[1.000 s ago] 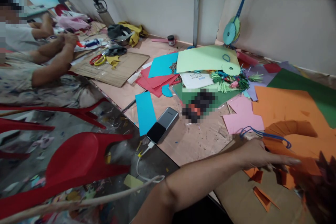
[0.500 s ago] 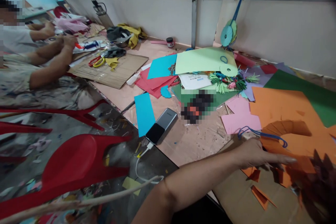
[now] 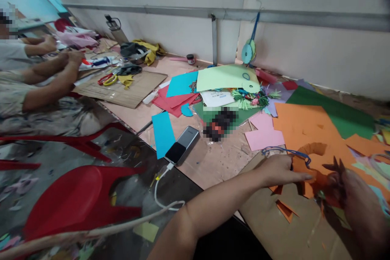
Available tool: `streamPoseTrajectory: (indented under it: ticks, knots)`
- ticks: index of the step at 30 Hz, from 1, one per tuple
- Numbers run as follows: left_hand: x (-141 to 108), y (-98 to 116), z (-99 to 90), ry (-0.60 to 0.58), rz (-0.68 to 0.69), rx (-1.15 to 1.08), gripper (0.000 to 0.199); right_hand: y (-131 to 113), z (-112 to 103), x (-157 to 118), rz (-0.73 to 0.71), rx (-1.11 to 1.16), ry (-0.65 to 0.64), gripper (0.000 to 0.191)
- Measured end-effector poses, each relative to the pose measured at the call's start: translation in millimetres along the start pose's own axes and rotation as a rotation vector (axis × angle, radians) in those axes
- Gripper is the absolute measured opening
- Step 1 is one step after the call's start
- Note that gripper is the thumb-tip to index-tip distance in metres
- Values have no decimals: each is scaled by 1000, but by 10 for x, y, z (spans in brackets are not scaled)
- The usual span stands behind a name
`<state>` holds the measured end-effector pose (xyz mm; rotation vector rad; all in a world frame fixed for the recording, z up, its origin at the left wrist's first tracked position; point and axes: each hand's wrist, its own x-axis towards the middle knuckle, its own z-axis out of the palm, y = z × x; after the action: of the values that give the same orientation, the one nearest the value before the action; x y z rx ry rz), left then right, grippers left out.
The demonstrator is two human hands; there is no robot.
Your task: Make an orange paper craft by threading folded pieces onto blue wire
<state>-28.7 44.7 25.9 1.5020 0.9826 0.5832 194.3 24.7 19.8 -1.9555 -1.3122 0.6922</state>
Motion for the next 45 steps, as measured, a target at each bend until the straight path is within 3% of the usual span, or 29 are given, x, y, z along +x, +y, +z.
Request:
streamPoseTrajectory:
  ticks: [6, 18, 27, 30, 34, 40, 45]
  knots:
    - [46, -93, 43, 95, 161, 311, 54, -6, 39, -6, 23, 179, -46, 65]
    - [15, -56, 86, 373, 198, 612, 53, 173, 47, 64, -133, 239, -86, 56]
    - [33, -91, 60, 573, 107, 672, 45, 222, 67, 84, -181, 164, -118, 55]
    - [51, -110, 38, 614, 141, 700, 42, 225, 55, 93, -195, 117, -85, 51]
    - [96, -170, 26, 672, 200, 726, 34, 180, 23, 101, -324, -45, -33, 49]
    - [125, -213, 31, 743, 237, 739, 25, 195, 38, 135, -406, -107, -54, 40]
    - [100, -186, 42, 736, 245, 772, 24, 252, 67, 156, -445, -104, -81, 34]
